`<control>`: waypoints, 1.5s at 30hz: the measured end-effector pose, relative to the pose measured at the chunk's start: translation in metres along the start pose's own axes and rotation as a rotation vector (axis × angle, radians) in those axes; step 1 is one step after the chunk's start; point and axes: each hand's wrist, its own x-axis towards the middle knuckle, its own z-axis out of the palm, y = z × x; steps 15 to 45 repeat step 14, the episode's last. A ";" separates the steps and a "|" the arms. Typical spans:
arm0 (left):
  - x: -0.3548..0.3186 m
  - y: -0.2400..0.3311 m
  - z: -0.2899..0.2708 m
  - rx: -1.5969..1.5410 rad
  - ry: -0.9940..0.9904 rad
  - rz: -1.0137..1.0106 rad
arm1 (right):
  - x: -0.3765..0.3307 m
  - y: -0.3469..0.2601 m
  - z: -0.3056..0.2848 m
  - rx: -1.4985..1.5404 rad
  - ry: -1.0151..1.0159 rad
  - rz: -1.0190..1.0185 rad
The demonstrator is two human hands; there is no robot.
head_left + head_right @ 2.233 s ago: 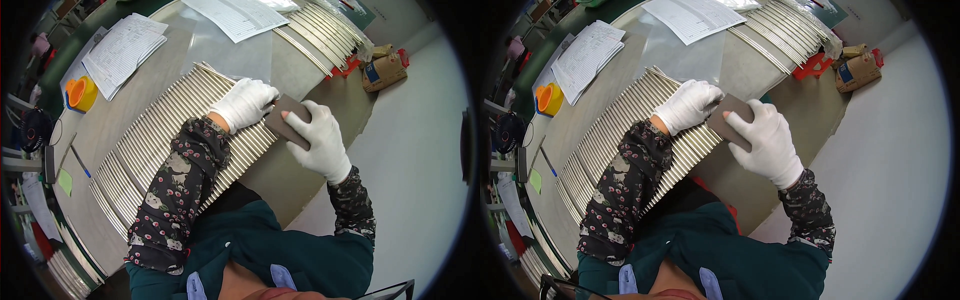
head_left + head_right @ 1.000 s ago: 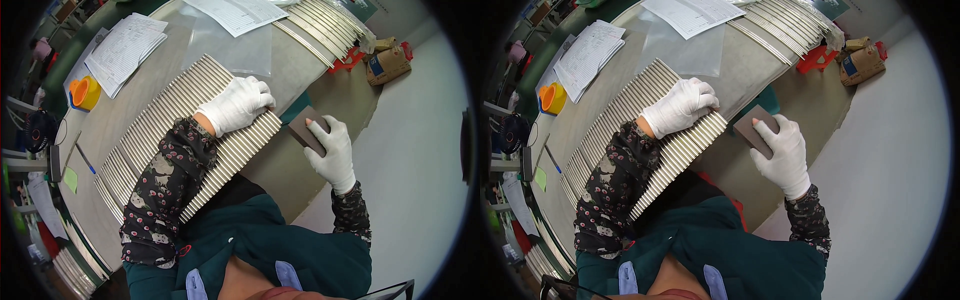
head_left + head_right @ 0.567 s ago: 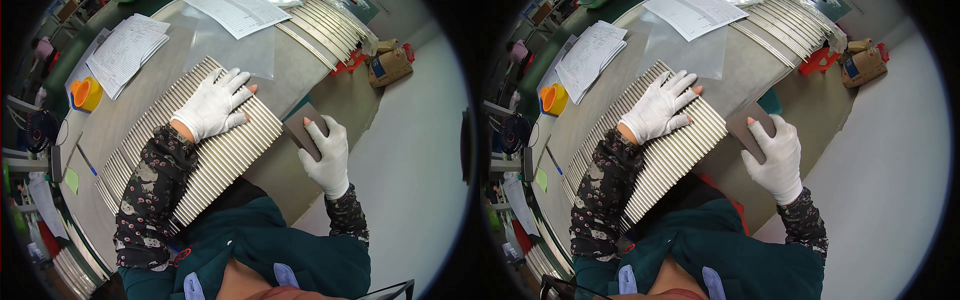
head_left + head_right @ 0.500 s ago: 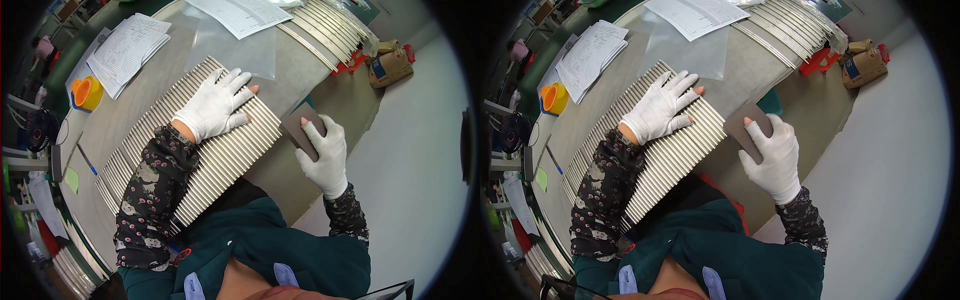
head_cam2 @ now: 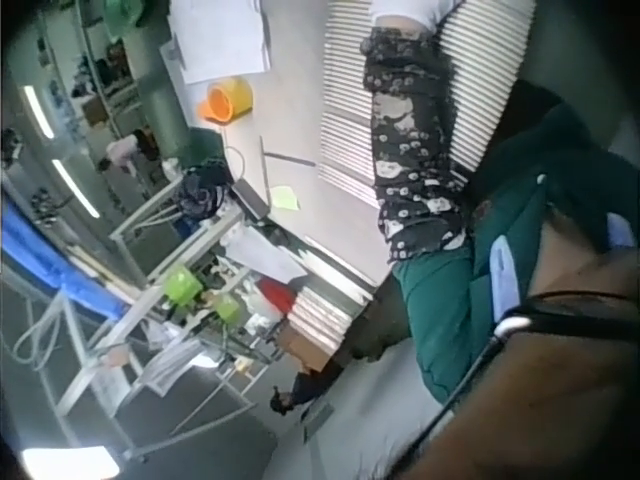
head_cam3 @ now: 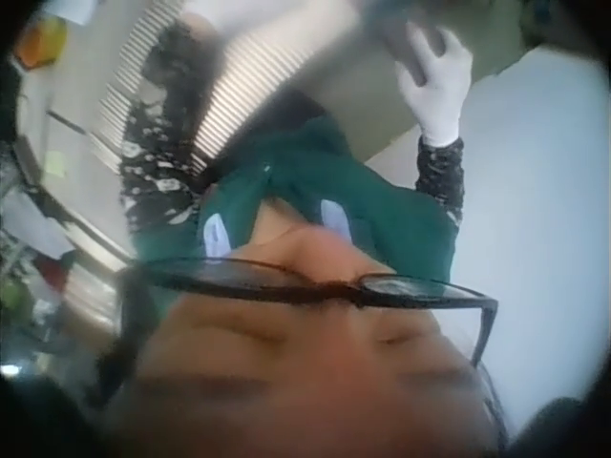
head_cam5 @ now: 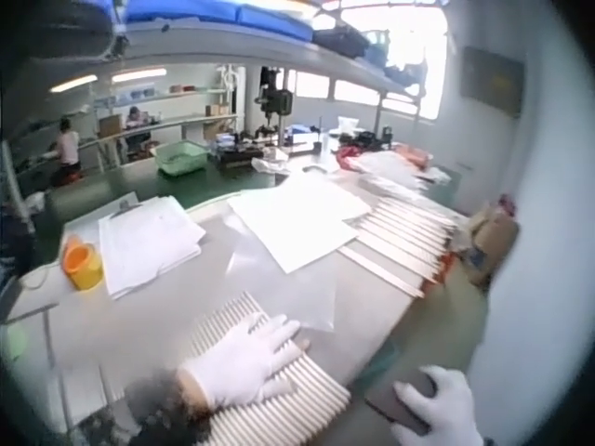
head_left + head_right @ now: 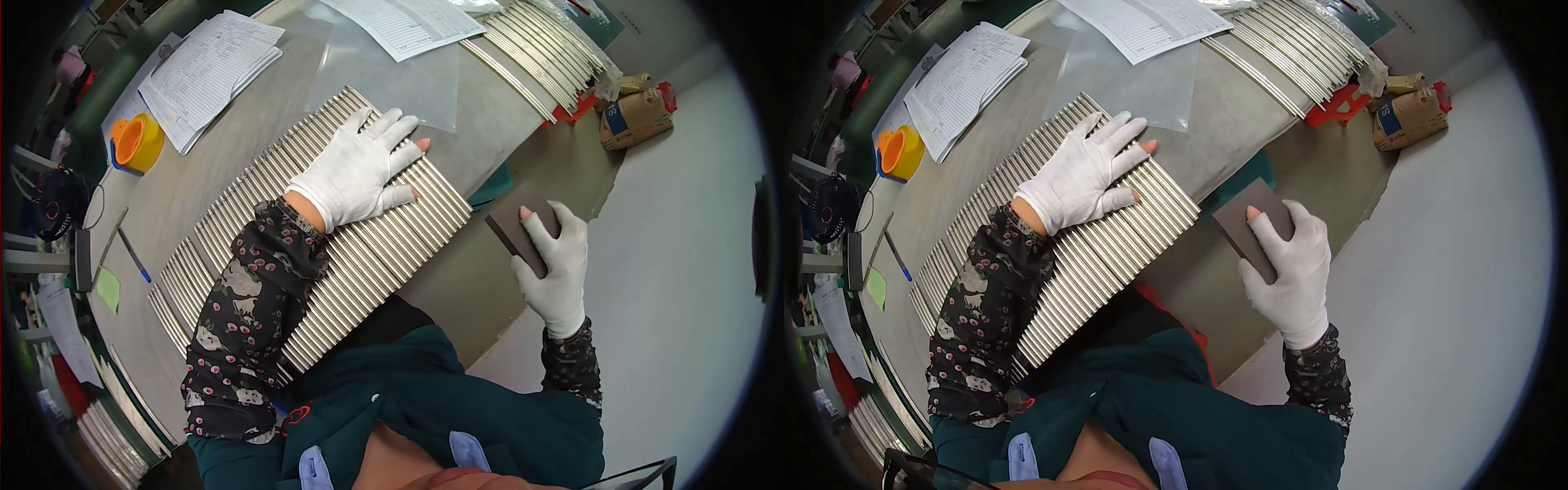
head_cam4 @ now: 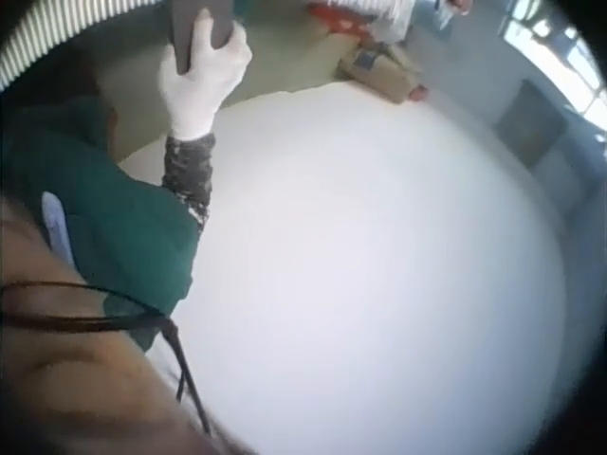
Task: Using a sanding block to smooth the edges of multiple thin rods arranged on a workbench.
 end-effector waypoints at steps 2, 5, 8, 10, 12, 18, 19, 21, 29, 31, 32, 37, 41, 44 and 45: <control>-0.002 -0.001 0.000 0.008 0.011 0.002 | 0.006 -0.005 0.010 -0.032 0.044 0.003; -0.002 0.000 -0.004 -0.024 -0.006 -0.012 | 0.023 -0.017 0.022 -0.098 0.080 -0.041; 0.000 0.000 -0.002 0.003 -0.011 -0.016 | 0.042 -0.022 0.041 -0.126 0.085 -0.072; -0.001 0.001 0.000 0.023 0.022 -0.005 | 0.054 -0.024 0.054 -0.172 0.091 -0.107; -0.001 0.002 -0.003 0.021 -0.029 -0.022 | 0.055 -0.023 0.046 -0.126 0.072 -0.128; -0.001 0.003 -0.006 0.031 -0.062 -0.032 | 0.058 -0.022 0.035 -0.092 0.055 -0.174; -0.001 0.003 -0.006 0.031 -0.062 -0.032 | 0.058 -0.022 0.035 -0.092 0.055 -0.174; -0.001 0.003 -0.006 0.031 -0.062 -0.032 | 0.058 -0.022 0.035 -0.092 0.055 -0.174; -0.001 0.003 -0.006 0.031 -0.062 -0.032 | 0.058 -0.022 0.035 -0.092 0.055 -0.174; -0.001 0.003 -0.006 0.031 -0.062 -0.032 | 0.058 -0.022 0.035 -0.092 0.055 -0.174; -0.001 0.003 -0.006 0.031 -0.062 -0.032 | 0.058 -0.022 0.035 -0.092 0.055 -0.174; -0.001 0.003 -0.006 0.031 -0.062 -0.032 | 0.058 -0.022 0.035 -0.092 0.055 -0.174; -0.001 0.003 -0.006 0.031 -0.062 -0.032 | 0.058 -0.022 0.035 -0.092 0.055 -0.174; -0.001 0.003 -0.006 0.031 -0.062 -0.032 | 0.058 -0.022 0.035 -0.092 0.055 -0.174; -0.001 0.003 -0.006 0.031 -0.062 -0.032 | 0.058 -0.022 0.035 -0.092 0.055 -0.174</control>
